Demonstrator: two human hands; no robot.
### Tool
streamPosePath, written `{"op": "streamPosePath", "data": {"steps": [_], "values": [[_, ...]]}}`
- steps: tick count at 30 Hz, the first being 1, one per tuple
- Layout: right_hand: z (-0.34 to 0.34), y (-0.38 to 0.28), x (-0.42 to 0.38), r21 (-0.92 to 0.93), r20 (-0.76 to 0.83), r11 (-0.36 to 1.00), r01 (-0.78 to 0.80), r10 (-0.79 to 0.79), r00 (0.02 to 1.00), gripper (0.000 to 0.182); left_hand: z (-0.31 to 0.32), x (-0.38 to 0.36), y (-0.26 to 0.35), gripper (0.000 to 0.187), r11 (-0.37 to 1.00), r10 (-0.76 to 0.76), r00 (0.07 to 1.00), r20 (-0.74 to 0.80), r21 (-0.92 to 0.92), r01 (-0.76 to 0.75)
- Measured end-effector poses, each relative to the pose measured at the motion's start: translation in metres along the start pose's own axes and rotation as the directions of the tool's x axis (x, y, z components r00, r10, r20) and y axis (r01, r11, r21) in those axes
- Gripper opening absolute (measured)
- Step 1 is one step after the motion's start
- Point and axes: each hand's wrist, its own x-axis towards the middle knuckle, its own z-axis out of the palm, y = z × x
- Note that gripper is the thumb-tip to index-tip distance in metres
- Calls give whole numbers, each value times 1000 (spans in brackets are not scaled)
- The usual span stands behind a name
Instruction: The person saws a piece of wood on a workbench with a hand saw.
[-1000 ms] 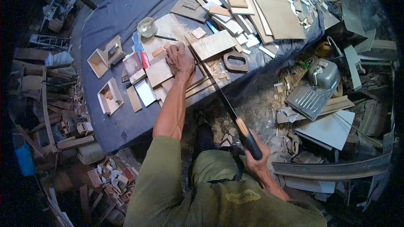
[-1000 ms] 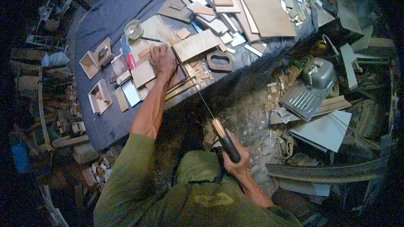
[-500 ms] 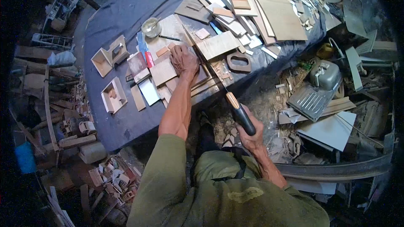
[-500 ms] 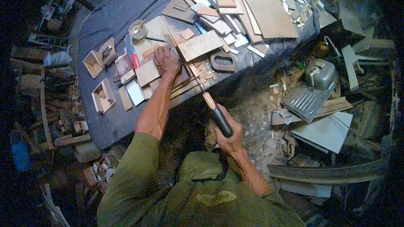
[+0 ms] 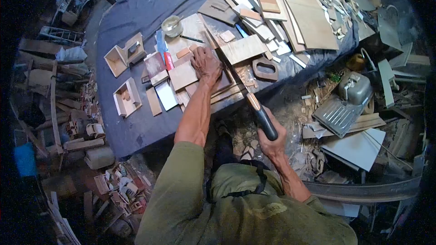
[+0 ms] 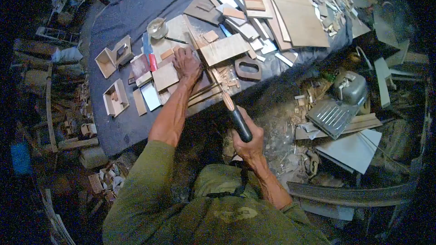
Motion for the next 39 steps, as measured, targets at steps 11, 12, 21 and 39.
{"op": "streamPosePath", "data": {"steps": [11,12,21,39], "values": [[7,30,-15,-75,-5,995,65,-65,998,68,3,1,0,29,995,-22,1000,17,98,21],[9,34,-18,-64,-5,997,51,-51,999,68,4,1,-2,29,996,-14,1000,7,87,13],[6,31,-15,14,-4,1000,15,-15,1000,65,7,7,-4,22,993,58,998,-6,106,-57],[-32,21,-65,-21,-15,1000,0,0,1000,62,17,16,-9,19,998,23,1000,-16,63,-22]]}}
